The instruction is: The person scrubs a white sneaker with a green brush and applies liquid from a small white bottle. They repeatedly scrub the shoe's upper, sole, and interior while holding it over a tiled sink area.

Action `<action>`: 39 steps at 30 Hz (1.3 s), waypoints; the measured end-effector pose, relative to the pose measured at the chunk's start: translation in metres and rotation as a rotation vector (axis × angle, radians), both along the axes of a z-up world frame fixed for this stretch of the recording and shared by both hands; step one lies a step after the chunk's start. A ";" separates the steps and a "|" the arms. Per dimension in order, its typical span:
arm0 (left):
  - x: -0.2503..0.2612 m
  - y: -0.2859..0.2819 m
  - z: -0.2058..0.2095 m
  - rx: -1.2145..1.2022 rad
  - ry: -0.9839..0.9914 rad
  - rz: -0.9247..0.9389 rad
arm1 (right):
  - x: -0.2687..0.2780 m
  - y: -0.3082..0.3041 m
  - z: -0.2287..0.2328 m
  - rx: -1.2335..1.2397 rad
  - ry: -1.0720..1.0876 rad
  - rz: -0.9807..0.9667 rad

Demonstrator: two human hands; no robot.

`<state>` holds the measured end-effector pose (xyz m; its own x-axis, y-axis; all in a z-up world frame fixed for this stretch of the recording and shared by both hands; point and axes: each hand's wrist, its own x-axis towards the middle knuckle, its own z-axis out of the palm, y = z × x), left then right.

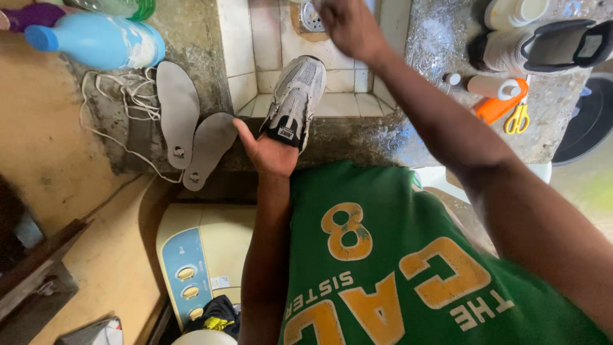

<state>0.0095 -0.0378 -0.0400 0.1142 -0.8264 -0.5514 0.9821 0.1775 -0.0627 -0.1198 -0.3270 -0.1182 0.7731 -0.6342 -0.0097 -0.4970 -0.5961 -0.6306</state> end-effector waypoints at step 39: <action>-0.003 -0.004 -0.015 0.015 -0.017 0.018 | -0.066 0.100 0.118 -0.446 0.417 0.110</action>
